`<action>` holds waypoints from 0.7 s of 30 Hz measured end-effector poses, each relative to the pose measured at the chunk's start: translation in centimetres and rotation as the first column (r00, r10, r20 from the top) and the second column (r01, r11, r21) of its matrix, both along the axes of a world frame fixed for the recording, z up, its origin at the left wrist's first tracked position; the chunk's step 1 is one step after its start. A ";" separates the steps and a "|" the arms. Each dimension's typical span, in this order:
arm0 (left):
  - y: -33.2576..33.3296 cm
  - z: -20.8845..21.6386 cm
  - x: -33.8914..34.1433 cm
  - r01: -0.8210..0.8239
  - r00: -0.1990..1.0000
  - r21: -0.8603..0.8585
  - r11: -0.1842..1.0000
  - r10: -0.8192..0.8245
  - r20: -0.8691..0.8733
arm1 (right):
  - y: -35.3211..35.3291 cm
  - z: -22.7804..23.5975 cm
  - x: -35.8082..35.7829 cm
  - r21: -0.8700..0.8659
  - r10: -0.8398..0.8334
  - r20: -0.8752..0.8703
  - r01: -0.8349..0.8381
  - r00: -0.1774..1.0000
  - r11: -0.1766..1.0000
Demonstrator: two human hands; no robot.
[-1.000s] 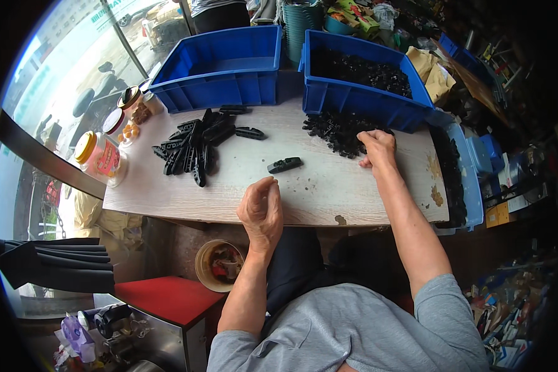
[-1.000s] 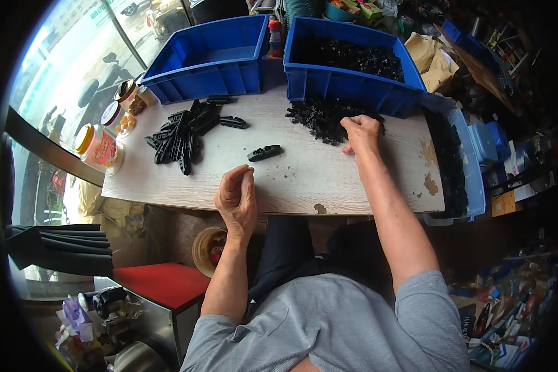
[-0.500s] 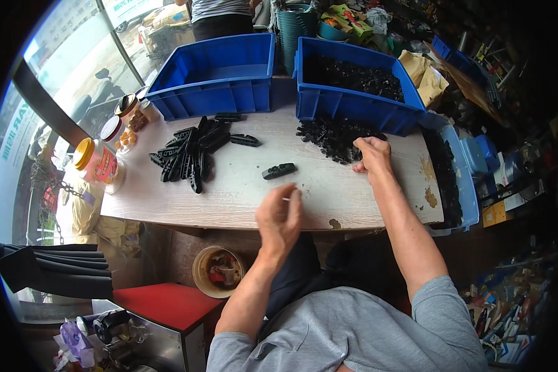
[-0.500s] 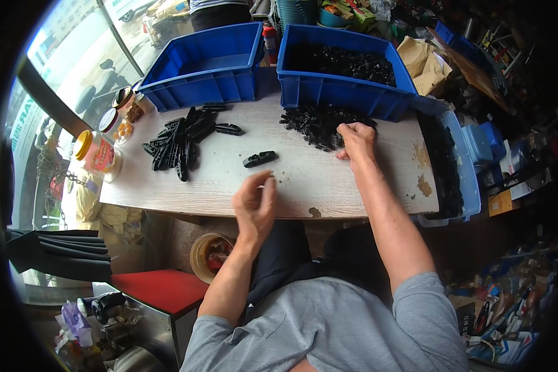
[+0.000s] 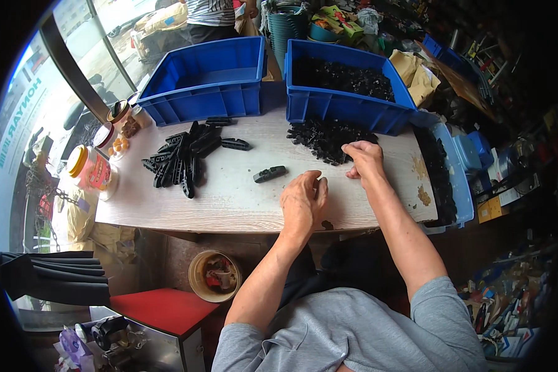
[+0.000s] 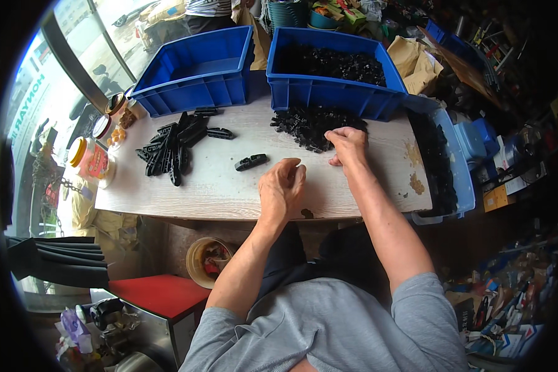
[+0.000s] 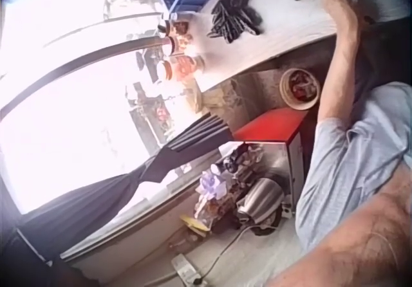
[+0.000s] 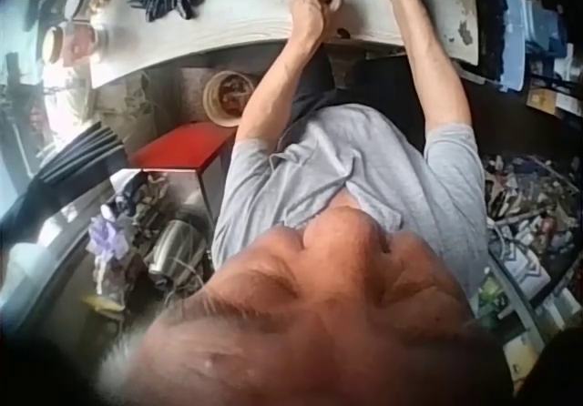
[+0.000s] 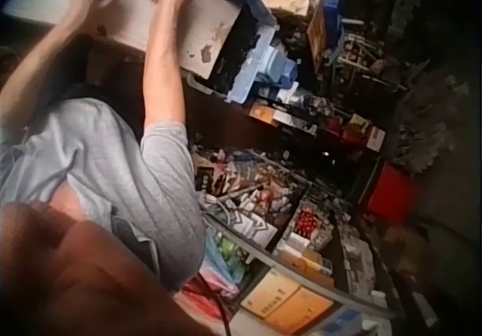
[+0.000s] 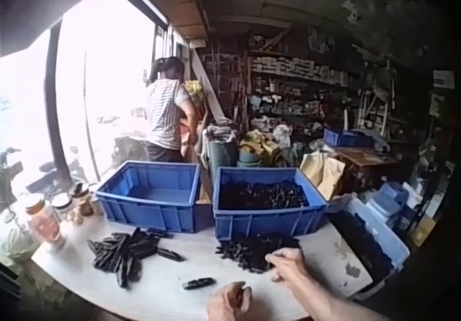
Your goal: Assembling small components into black plastic housings at a workbench.
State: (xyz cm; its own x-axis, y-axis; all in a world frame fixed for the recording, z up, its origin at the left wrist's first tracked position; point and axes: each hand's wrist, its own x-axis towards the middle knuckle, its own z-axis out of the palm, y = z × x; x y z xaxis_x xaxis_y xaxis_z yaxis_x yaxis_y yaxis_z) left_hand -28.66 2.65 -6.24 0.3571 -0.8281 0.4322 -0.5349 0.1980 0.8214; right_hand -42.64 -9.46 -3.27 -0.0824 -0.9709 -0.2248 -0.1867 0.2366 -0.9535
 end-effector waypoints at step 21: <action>0.4 0.5 0.2 0.056 0.996 0.011 0.998 -0.055 -0.076 | -0.1 0.4 0.2 0.058 0.056 -0.206 -0.045 0.977 0.997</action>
